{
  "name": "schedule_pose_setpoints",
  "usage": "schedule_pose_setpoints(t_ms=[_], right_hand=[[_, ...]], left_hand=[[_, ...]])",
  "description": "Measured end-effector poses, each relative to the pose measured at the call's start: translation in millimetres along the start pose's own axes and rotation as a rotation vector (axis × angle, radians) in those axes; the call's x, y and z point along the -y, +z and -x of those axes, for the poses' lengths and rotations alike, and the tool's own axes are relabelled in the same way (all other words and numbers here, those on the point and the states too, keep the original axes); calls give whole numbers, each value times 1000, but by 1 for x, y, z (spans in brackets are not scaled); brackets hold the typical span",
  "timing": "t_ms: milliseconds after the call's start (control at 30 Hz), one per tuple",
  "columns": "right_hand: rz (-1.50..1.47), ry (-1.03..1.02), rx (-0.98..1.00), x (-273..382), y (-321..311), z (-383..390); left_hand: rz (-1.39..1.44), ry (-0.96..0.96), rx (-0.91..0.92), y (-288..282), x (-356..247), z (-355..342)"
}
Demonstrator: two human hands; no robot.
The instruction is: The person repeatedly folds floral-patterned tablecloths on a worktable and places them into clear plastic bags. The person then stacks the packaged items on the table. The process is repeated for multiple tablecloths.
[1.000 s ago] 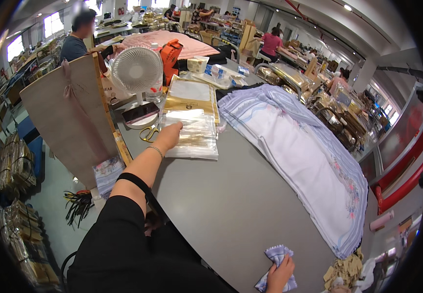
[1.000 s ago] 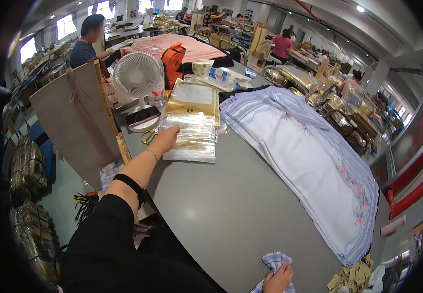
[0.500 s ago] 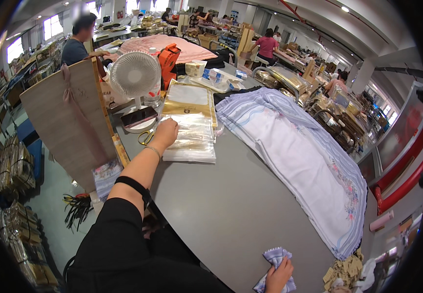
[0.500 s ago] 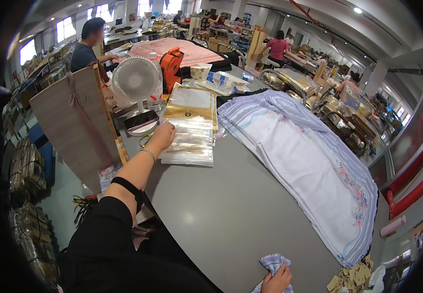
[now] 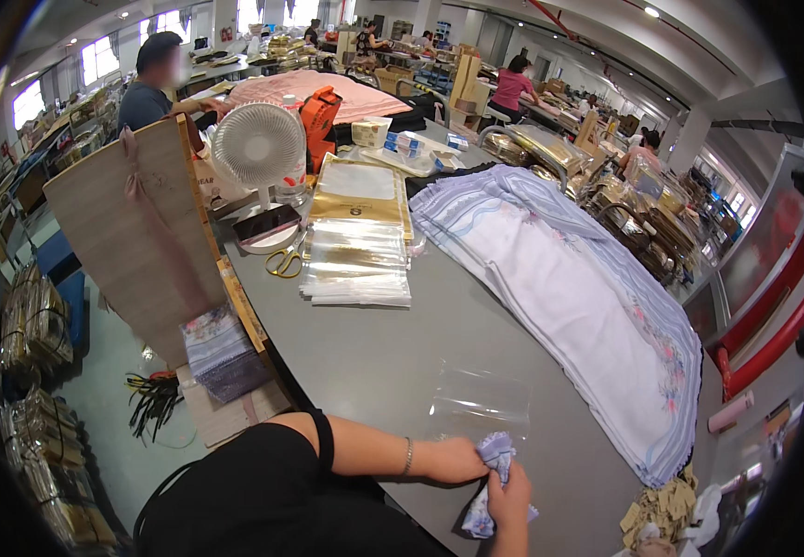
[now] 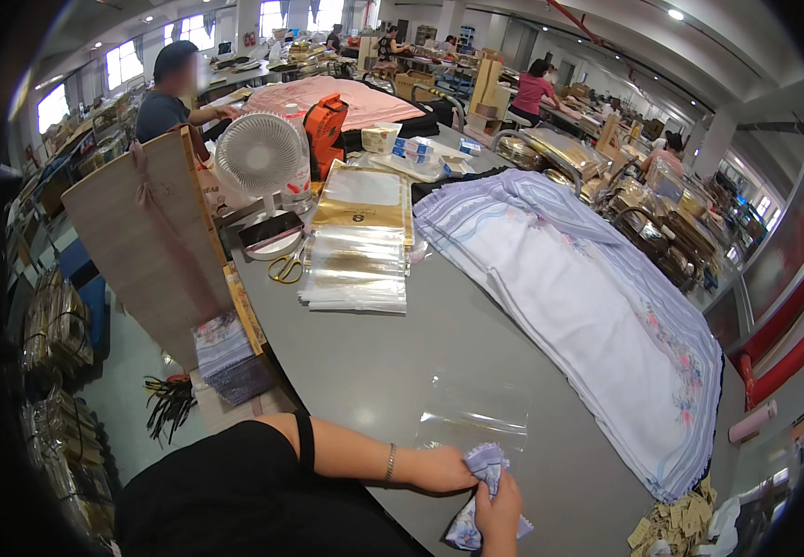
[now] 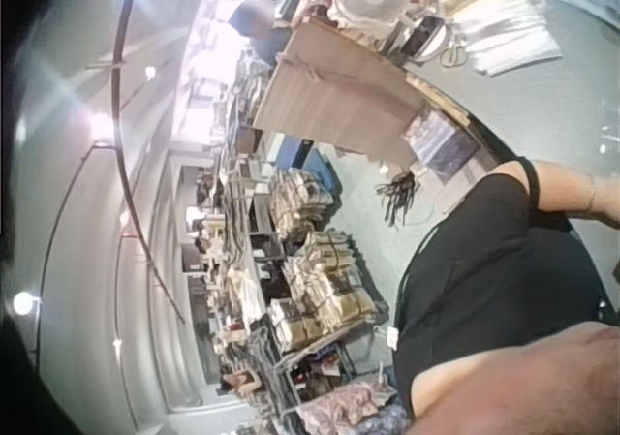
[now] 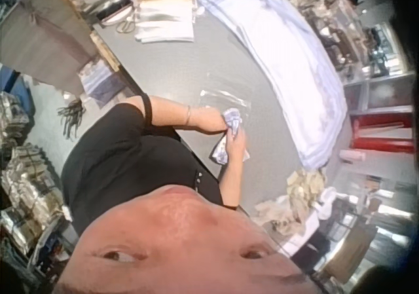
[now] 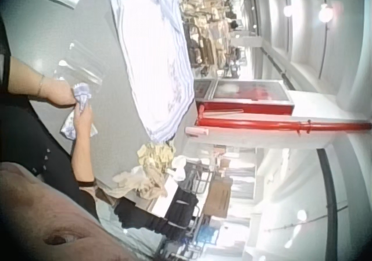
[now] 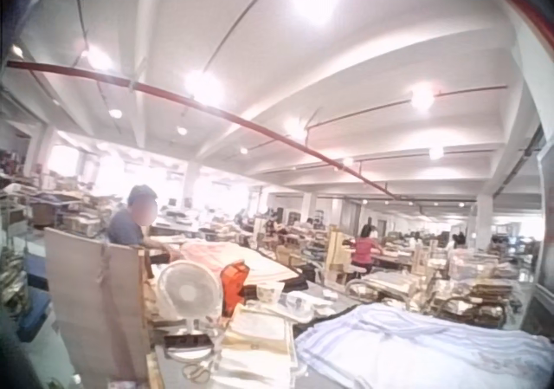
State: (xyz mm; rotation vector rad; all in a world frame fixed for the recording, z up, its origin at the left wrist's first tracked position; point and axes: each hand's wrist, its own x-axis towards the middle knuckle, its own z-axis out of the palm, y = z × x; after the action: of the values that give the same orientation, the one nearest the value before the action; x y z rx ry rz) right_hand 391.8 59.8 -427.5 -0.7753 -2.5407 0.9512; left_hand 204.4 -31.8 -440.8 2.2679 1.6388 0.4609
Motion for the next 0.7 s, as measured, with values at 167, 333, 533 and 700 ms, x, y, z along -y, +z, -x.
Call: schedule_pose_setpoints(t_ms=[167,333,533,700], right_hand=[[137,34,-64,4,0,2],[146,37,-61,7,3,6],[-113,-136,-74,15,13,0],[227,-282,-16,24,22,11]], left_hand=[[-68,-47,-210,-32,10,50],[-184,58,-91,-25,27,71],[70,-172,-102,-2,21,-13],[209,-34,28,-23,37,-41]])
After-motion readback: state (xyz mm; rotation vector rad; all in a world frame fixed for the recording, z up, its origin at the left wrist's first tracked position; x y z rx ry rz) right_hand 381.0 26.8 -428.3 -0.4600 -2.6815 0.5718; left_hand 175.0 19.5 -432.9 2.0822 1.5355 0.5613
